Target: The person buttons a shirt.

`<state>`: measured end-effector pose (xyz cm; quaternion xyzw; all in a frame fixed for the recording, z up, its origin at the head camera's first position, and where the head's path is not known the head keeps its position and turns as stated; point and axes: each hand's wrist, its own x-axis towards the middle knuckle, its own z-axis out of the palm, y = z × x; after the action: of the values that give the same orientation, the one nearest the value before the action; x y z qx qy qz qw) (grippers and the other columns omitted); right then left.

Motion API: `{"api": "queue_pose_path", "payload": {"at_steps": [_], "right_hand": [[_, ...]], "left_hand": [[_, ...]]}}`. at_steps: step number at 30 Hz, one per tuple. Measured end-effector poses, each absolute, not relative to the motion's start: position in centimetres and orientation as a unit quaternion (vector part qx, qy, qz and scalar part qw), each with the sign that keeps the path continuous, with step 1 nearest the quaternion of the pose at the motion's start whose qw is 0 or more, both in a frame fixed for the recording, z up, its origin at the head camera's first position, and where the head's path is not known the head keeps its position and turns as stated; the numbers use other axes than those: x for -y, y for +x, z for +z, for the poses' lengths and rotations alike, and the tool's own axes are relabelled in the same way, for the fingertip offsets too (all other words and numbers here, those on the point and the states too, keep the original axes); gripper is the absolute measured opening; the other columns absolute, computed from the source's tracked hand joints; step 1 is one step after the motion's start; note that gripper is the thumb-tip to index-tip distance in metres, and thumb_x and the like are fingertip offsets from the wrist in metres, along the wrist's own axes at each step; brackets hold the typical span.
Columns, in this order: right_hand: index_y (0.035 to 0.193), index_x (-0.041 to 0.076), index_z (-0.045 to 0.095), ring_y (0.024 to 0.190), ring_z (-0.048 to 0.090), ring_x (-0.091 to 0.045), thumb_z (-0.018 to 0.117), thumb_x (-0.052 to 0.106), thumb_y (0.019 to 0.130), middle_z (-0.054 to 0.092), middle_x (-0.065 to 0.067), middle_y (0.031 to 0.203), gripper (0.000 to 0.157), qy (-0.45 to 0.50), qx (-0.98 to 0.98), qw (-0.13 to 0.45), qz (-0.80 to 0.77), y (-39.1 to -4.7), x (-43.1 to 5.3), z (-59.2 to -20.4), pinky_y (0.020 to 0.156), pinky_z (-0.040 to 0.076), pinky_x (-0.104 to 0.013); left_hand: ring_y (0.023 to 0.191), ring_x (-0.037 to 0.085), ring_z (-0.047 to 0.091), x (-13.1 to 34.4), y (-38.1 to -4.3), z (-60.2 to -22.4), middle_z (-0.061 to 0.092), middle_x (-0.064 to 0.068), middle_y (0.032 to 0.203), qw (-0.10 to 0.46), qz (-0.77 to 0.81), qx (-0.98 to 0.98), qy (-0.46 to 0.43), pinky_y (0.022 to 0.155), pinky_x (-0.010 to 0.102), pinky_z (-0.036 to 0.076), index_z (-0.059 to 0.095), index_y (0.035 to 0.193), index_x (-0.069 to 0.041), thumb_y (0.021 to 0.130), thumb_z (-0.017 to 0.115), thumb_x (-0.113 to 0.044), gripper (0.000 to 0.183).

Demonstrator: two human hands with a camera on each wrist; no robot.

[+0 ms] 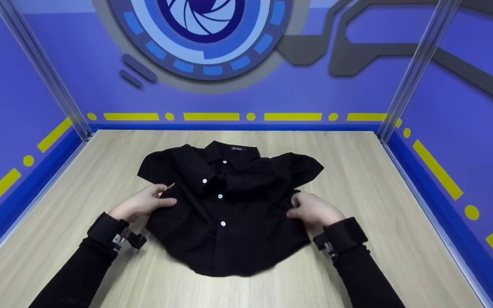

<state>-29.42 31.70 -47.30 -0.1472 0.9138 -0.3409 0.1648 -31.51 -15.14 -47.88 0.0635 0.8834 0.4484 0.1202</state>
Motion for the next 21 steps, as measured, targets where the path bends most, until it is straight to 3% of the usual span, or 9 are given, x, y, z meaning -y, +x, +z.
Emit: {"api": "queue_pose_path", "payload": {"at_steps": [3,6,8,10,13,17,21], "right_hand": [[0.095,0.005,0.042,0.058,0.05,-0.008,0.063,0.023,0.094,0.047,0.005,0.069,0.028,-0.131,-0.854,0.134,-0.485,-30.2,-32.1,-47.5,0.052,0.042,-0.022],[0.103,0.008,0.039,0.06,0.054,-0.007,0.062,0.017,0.095,0.053,0.005,0.069,0.025,-0.103,-0.756,0.067,-0.643,-30.8,-32.4,-47.4,0.052,0.044,-0.021],[0.108,0.008,0.04,0.062,0.062,-0.01,0.06,0.008,0.095,0.06,0.002,0.069,0.023,-0.113,-0.676,0.022,-0.728,-31.1,-32.6,-47.2,0.052,0.05,-0.024],[0.115,0.007,0.042,0.066,0.067,-0.015,0.057,0.001,0.095,0.066,-0.003,0.075,0.025,-0.134,-0.612,-0.007,-0.779,-31.3,-32.8,-47.1,0.054,0.055,-0.027],[0.124,0.001,0.046,0.078,0.07,-0.018,0.055,-0.003,0.095,0.071,-0.008,0.09,0.03,-0.158,-0.584,-0.016,-0.796,-31.4,-33.1,-47.1,0.063,0.057,-0.029],[0.123,-0.009,0.055,0.089,0.066,-0.012,0.061,0.0,0.093,0.069,-0.003,0.103,0.032,-0.156,-0.655,0.012,-0.739,-31.3,-33.5,-47.5,0.075,0.054,-0.022],[0.129,-0.001,0.055,0.095,0.062,-0.009,0.068,0.009,0.089,0.064,-0.005,0.115,0.043,-0.162,-0.746,0.051,-0.644,-31.2,-33.8,-47.7,0.078,0.052,-0.02]], "left_hand": [[0.075,0.016,0.06,15.2,-31.8,-47.5,0.062,0.007,0.095,0.077,0.512,-0.853,0.061,0.068,0.028,0.05,0.055,0.108,-0.004,0.089,0.07,-0.02,0.029],[0.084,0.017,0.061,15.4,-32.2,-47.0,0.058,0.008,0.122,-0.005,0.574,-0.816,0.068,0.073,0.026,0.05,0.05,0.126,-0.01,0.092,0.067,-0.022,0.041],[0.088,0.022,0.062,15.4,-32.5,-46.6,0.048,0.003,0.14,-0.054,0.625,-0.773,0.089,0.076,0.027,0.051,0.043,0.139,-0.016,0.093,0.065,-0.022,0.051],[0.098,0.025,0.062,15.3,-32.8,-46.5,0.042,0.003,0.148,-0.084,0.661,-0.734,0.131,0.084,0.027,0.052,0.043,0.143,-0.014,0.094,0.064,-0.02,0.053],[0.104,0.021,0.063,15.4,-33.1,-46.6,0.057,0.005,0.135,-0.068,0.671,-0.716,0.182,0.09,0.026,0.05,0.058,0.131,-0.011,0.092,0.067,-0.02,0.041],[0.105,0.012,0.061,15.8,-32.9,-47.1,0.068,0.001,0.116,-0.001,0.595,-0.778,0.203,0.091,0.024,0.048,0.069,0.115,-0.015,0.08,0.08,-0.021,0.037],[0.111,0.012,0.059,16.1,-32.4,-47.6,0.066,-0.008,0.118,0.024,0.475,-0.854,0.213,0.098,0.031,0.046,0.068,0.118,-0.023,0.073,0.085,-0.022,0.048]]}}
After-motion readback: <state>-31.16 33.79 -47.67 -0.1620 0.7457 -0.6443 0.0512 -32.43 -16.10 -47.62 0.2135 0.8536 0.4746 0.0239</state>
